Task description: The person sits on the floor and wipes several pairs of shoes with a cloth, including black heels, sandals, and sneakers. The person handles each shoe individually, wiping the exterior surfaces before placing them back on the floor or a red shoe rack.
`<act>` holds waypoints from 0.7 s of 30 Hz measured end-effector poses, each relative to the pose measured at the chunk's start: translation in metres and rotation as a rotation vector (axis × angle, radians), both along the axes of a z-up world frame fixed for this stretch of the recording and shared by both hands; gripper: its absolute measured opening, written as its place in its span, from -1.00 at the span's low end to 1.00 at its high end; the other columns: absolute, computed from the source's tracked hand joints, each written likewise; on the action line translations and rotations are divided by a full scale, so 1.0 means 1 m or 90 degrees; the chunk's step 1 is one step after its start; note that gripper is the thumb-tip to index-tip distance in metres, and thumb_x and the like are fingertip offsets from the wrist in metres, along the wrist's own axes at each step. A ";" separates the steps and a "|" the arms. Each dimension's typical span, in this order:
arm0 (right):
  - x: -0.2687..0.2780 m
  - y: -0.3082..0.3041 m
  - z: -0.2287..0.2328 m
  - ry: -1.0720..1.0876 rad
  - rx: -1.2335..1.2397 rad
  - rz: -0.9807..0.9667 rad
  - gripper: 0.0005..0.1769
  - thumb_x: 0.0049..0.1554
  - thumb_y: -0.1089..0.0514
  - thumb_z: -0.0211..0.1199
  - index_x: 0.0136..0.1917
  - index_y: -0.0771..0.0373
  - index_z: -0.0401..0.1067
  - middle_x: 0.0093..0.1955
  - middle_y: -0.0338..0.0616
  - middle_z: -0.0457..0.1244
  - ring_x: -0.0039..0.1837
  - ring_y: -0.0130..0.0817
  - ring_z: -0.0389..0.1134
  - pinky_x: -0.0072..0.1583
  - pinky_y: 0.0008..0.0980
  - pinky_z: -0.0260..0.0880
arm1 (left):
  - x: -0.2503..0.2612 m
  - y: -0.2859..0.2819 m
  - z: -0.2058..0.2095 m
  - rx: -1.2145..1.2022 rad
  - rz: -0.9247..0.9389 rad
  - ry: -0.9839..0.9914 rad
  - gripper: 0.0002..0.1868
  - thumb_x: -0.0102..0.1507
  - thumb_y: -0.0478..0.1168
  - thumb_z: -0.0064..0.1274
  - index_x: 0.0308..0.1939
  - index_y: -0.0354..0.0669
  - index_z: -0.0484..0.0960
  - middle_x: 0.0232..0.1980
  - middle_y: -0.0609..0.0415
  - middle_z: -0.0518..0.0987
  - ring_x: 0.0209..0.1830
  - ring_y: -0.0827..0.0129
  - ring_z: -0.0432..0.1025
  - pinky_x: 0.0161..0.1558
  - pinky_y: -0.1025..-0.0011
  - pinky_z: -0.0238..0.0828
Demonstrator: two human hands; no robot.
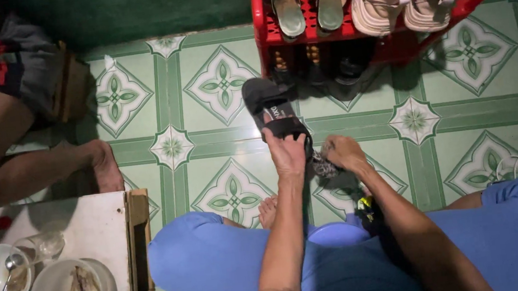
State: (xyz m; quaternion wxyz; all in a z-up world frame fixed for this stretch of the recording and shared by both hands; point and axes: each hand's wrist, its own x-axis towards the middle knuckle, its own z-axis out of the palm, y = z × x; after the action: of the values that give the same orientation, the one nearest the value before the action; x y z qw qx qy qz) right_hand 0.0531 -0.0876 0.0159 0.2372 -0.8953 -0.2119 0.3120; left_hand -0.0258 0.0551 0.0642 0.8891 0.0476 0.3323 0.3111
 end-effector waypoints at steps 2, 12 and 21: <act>0.004 0.009 0.005 -0.065 0.088 -0.052 -0.79 0.03 0.05 0.24 -0.03 0.03 0.52 -0.10 0.06 0.39 0.07 0.22 0.43 0.11 0.07 0.40 | 0.000 -0.001 -0.004 -0.001 0.008 -0.002 -0.32 0.32 0.36 0.02 0.46 0.35 0.34 0.43 0.31 0.27 0.51 0.21 0.14 0.49 -0.42 -0.41; -0.012 0.014 0.009 -0.050 0.117 0.094 -0.76 -0.08 0.11 0.38 -0.08 0.00 0.52 -0.09 -0.10 0.41 0.10 0.09 0.45 0.15 0.01 0.42 | -0.003 -0.003 -0.039 -0.102 0.053 -0.049 -0.18 0.26 0.20 0.27 0.44 -0.05 0.27 0.48 -0.07 -0.06 0.55 -0.32 -0.09 0.51 -0.21 -0.03; 0.033 0.017 0.061 -0.191 0.365 -0.177 -0.70 0.07 0.10 0.42 0.10 -0.02 0.52 0.00 0.01 0.39 0.15 0.08 0.40 0.18 -0.08 0.36 | 0.005 -0.034 -0.083 0.487 -0.092 0.569 -0.59 0.14 0.05 0.32 -0.18 -0.23 0.78 -0.19 -0.24 0.69 -0.05 -0.05 0.56 0.00 0.10 0.43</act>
State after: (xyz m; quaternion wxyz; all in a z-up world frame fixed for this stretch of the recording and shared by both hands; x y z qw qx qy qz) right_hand 0.0859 -0.0711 0.0770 0.4850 -0.8486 -0.1995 0.0697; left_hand -0.0205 0.0212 -0.0190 0.6017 0.5136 0.5348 0.2970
